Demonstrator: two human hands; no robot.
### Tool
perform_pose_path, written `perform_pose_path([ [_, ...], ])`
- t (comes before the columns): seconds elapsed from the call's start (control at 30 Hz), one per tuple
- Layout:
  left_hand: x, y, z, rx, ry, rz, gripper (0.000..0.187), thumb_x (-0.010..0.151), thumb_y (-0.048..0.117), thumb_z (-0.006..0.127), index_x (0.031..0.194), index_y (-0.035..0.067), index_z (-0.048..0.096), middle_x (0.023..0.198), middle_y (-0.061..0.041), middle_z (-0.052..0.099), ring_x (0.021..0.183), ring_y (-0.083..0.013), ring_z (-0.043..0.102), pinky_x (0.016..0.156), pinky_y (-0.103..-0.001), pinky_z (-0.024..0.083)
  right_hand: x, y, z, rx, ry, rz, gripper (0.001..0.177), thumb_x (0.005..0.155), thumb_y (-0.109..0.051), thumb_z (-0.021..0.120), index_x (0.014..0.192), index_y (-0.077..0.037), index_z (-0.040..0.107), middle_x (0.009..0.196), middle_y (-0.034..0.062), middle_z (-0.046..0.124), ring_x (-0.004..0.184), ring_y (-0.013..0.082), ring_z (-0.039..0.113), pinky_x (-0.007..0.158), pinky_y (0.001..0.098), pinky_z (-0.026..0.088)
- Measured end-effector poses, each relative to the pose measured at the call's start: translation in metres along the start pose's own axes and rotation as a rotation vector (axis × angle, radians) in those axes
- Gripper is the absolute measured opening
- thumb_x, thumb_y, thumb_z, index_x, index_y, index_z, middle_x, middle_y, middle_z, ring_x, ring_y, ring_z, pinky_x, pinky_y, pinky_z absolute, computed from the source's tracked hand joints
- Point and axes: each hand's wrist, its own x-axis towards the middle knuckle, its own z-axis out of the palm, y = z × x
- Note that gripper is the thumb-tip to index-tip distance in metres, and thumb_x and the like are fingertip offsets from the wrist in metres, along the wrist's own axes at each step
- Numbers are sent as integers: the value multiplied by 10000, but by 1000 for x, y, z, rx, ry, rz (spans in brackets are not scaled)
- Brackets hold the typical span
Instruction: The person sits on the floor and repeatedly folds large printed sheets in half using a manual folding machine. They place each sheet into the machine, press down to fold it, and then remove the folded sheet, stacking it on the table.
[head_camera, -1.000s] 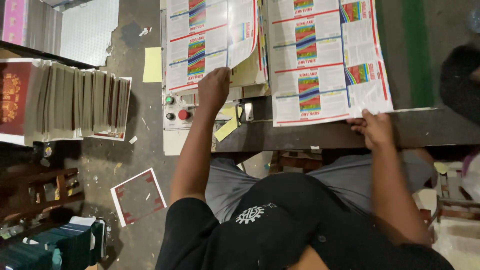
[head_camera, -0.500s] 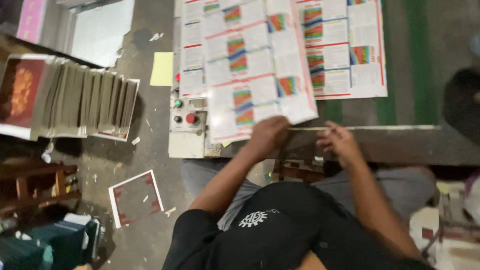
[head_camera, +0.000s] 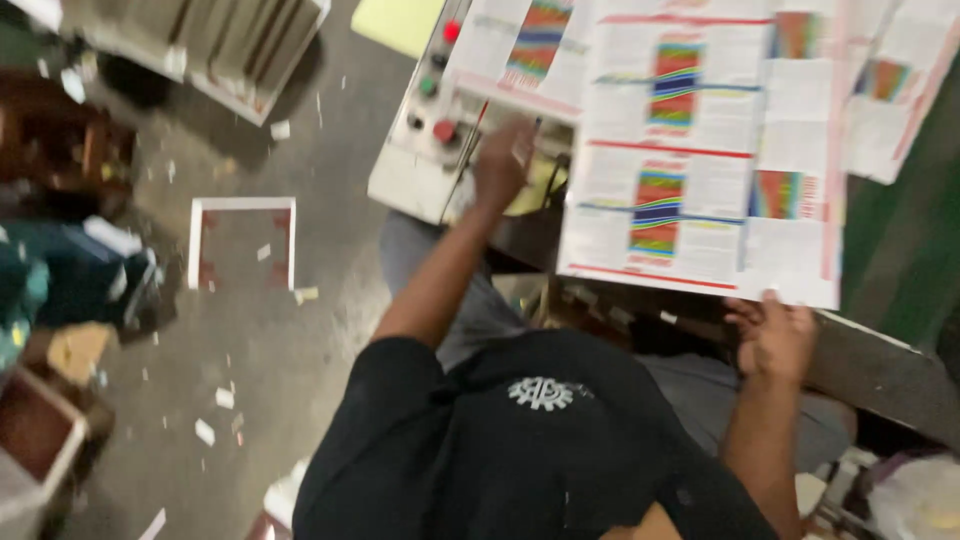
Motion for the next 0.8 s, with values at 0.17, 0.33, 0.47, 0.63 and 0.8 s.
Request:
perform_pose_path([
  [0.17, 3, -106, -45, 228, 210, -397, 224, 962, 135, 654, 1169, 49, 665, 1129, -152, 700, 1058, -374, 663, 933, -470, 519, -28, -11, -48, -9, 47, -20, 328, 1147, -79, 549, 1466, -54, 475, 1150, 139, 714, 874, 270, 739, 666, 348, 606],
  [0.33, -16, -173, -45, 434, 268, -498, 355, 876, 265, 764, 1114, 22, 660, 1108, -156, 691, 1061, -385, 653, 926, -493, 498, -47, -2, -84, -16, 146, 16, 303, 1153, -73, 548, 1450, -61, 491, 1133, 125, 712, 875, 266, 740, 692, 356, 611],
  [0.47, -30, -196, -30, 454, 165, -618, 422, 786, 292, 855, 1055, 16, 684, 1081, -156, 706, 1019, -365, 666, 880, -479, 516, -58, 9, -95, -22, 206, 34, 271, 1153, -77, 548, 1421, -64, 515, 1147, 121, 719, 883, 265, 738, 685, 349, 598],
  [0.63, -28, -183, -33, 409, 164, -545, 276, 791, 189, 878, 975, 52, 725, 1079, -123, 714, 1054, -346, 672, 919, -468, 517, -70, 15, -97, -30, 285, 60, 299, 1117, -74, 538, 1415, -72, 518, 1117, 117, 716, 850, 271, 738, 639, 353, 584],
  [0.8, -28, -182, -40, 461, 148, -530, 291, 816, 246, 855, 1025, 76, 747, 1147, -132, 703, 1061, -359, 654, 899, -512, 477, -66, 22, -91, -63, 249, 58, 276, 1121, -83, 541, 1393, -49, 505, 1099, 124, 709, 841, 265, 731, 620, 339, 579],
])
